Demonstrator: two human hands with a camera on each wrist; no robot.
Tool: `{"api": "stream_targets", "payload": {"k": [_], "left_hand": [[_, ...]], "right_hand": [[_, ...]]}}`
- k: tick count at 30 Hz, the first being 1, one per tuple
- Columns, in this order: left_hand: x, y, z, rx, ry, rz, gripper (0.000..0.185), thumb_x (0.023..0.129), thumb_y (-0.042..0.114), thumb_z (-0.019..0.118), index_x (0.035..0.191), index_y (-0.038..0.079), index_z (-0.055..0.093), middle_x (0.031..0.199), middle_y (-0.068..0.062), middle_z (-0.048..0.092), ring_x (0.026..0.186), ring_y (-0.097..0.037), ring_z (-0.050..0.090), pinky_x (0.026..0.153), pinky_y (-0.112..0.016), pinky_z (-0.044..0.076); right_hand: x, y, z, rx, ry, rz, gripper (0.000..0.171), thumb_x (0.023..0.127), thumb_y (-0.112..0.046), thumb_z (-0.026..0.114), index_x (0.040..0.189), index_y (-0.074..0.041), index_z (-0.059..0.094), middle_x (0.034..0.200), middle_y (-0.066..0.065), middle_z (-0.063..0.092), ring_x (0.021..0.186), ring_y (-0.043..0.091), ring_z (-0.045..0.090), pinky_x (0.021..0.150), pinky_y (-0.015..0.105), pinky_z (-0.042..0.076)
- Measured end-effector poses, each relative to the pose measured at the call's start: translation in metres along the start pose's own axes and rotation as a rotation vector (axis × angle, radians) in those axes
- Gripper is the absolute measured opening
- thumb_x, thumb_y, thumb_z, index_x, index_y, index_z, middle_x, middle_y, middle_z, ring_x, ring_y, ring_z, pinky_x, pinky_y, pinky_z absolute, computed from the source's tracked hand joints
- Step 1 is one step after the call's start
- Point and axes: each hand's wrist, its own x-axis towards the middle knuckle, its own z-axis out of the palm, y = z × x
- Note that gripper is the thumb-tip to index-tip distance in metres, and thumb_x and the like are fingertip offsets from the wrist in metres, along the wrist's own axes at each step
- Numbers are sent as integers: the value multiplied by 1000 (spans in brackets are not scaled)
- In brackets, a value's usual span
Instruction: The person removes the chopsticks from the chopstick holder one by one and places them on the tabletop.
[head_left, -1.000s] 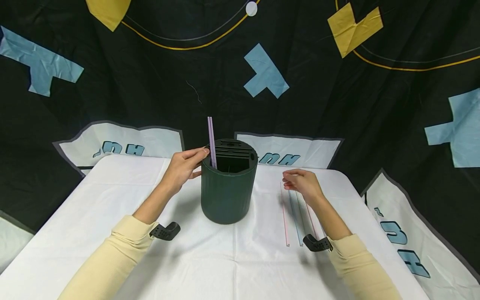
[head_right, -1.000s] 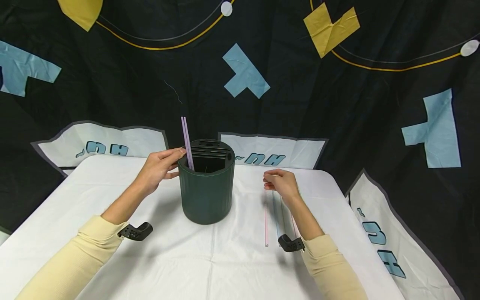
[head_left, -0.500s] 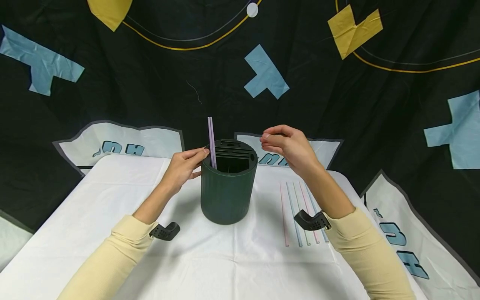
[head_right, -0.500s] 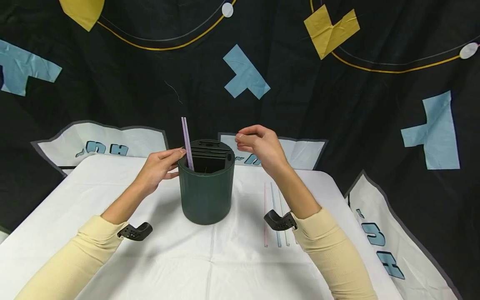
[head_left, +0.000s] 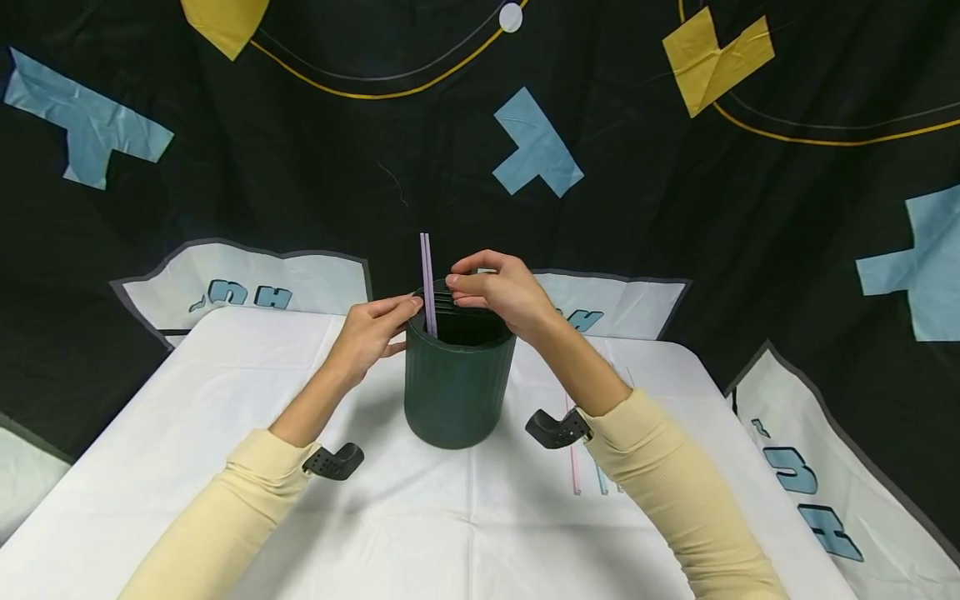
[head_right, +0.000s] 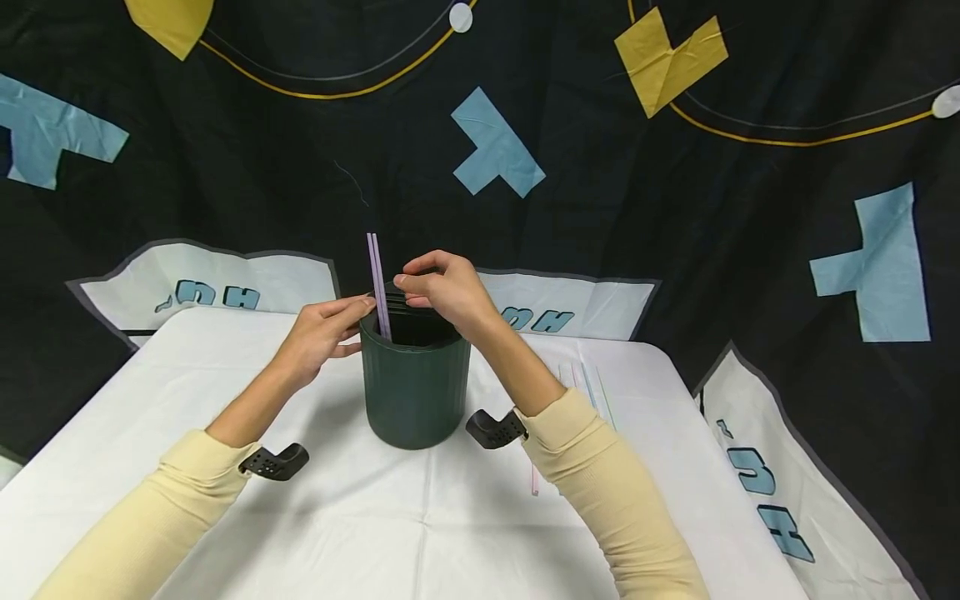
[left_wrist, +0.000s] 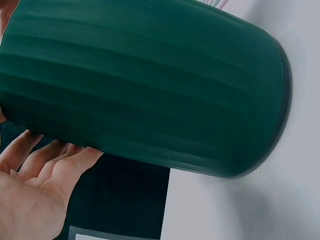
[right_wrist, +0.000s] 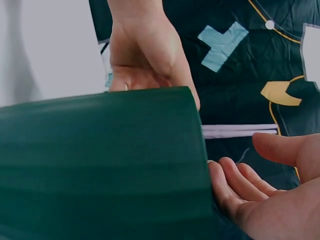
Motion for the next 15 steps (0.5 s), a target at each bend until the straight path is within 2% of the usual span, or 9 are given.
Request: {"api": "stream_targets", "payload": {"k": [6,12,15], "left_hand": [[0,0,0,1,1,-1,54,100,44,63,143,11,60,145,-10,59,135,-30,57,99,-49,55],[0,0,0,12,-3,-5,55,100,45,63,143,11,59,147,-11,58,136,-31,56,99,-49,55],[0,0,-1,8,-1,-8,54,100,44,63,143,11,60,147,-10,57,136,-31,56,99,-49,55]], "right_hand": [[9,7,13,10,-11,-2,28,96,-11,69,120,2,64,118,15,65,111,34,69,98,36,58],[12,17,18,-119,-35,-22,18,95,-17,71,109,-5,69,109,10,70,106,25,68,105,45,53],[13,20,19,-139,-29,-43,15,94,-16,73,105,-7,69,104,9,74,105,24,67,106,46,51]]}}
